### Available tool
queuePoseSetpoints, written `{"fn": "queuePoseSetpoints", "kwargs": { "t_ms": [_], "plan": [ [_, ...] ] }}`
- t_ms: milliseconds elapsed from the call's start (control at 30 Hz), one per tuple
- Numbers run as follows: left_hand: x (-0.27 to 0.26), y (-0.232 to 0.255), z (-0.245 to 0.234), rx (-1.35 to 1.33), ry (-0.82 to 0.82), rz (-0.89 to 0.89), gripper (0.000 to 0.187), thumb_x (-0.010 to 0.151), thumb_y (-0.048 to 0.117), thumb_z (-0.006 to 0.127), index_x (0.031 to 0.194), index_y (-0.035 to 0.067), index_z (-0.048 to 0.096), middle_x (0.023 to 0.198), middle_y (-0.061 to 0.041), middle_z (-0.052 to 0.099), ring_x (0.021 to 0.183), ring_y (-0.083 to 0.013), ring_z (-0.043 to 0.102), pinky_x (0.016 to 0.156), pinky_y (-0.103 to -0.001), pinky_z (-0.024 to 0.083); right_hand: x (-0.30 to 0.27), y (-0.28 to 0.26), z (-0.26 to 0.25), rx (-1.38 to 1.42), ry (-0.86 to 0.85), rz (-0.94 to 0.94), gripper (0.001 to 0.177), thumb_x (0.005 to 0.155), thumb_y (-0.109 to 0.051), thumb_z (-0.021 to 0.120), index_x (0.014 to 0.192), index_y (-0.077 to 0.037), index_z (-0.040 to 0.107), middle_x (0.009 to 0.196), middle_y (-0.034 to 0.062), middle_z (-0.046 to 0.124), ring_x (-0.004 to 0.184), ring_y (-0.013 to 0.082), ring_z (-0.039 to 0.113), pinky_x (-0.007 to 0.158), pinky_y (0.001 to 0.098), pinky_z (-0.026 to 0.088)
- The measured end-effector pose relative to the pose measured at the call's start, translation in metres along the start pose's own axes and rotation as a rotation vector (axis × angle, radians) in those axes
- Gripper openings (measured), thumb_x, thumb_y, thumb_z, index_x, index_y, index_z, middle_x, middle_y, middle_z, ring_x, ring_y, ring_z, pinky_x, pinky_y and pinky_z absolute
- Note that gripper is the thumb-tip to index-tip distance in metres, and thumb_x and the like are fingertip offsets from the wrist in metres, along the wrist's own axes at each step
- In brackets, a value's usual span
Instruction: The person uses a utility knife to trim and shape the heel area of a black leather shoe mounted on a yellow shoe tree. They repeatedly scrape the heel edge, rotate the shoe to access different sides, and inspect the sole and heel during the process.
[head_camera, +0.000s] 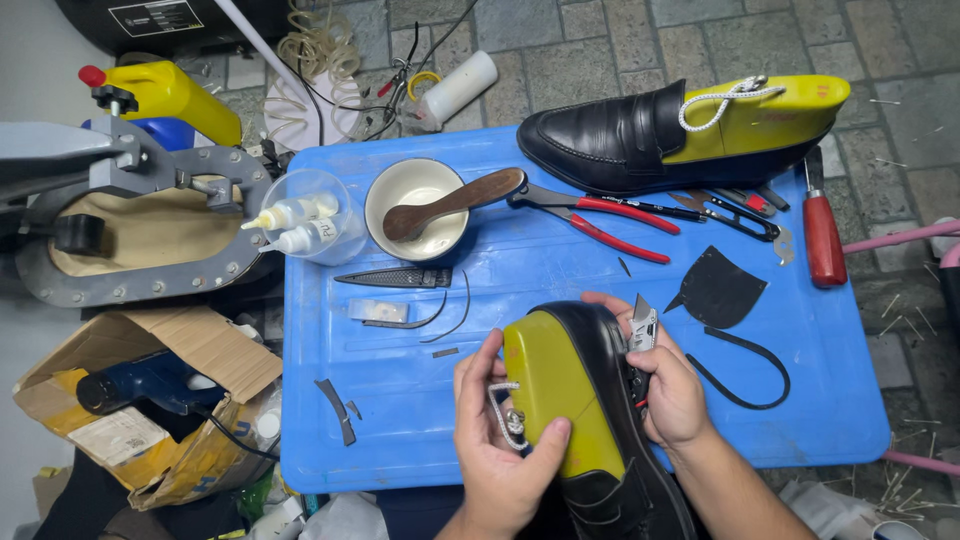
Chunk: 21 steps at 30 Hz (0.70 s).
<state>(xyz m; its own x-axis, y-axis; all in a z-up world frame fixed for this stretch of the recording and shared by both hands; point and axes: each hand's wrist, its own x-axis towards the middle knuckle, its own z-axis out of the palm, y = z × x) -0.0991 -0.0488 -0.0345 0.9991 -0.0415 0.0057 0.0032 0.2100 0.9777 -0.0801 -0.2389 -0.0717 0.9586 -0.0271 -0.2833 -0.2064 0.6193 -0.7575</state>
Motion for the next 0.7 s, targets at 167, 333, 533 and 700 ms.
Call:
{"fn": "queuePoseSetpoints", "kwargs": {
  "t_ms": [167,333,533,700],
  "plan": [
    [0.012,-0.005,-0.001,0.06,0.003,0.065,0.089,0.079,0.013,0.071,0.159,-0.005,0.036,0.124,-0.01,0.045,0.117,-0.0199,0.052,0.109,-0.033,0.044,0.0,0.016,-0.017,0.066,0.013,-0.088,0.048,0.08,-0.007,0.04,0.123,0.011,0.05,0.144,0.0274,0.053,0.121,0.0303,0.061,0.107,0.0424,0.049],
    [0.014,-0.019,-0.004,-0.067,-0.063,0.026,0.098,0.081,0.022,0.073,0.163,-0.006,0.028,0.127,-0.013,0.045,0.122,-0.0234,0.052,0.112,-0.036,0.043,-0.001,0.021,-0.027,0.04,0.065,-0.08,0.037,0.078,-0.006,0.043,0.11,0.007,0.054,0.147,0.0278,0.051,0.118,0.0307,0.061,0.105,0.043,0.049],
    [0.023,-0.028,0.002,-0.406,-0.248,-0.09,0.128,0.076,0.045,0.079,0.159,0.005,-0.01,0.169,-0.019,0.013,0.152,-0.032,0.035,0.124,-0.051,0.036,-0.001,0.012,-0.019,0.068,-0.003,-0.084,0.031,0.077,-0.005,0.045,0.106,0.004,0.053,0.148,0.0304,0.05,0.124,0.0311,0.061,0.108,0.0436,0.049],
    [0.028,-0.029,0.001,-0.309,-0.304,-0.044,0.126,0.08,0.054,0.075,0.164,0.004,-0.004,0.175,-0.022,0.008,0.156,-0.0353,0.032,0.128,-0.052,0.032,-0.002,0.008,-0.014,0.072,0.019,-0.036,0.03,0.077,-0.003,0.046,0.106,0.003,0.053,0.149,0.0289,0.049,0.122,0.0294,0.061,0.106,0.0422,0.05]
  ]
}}
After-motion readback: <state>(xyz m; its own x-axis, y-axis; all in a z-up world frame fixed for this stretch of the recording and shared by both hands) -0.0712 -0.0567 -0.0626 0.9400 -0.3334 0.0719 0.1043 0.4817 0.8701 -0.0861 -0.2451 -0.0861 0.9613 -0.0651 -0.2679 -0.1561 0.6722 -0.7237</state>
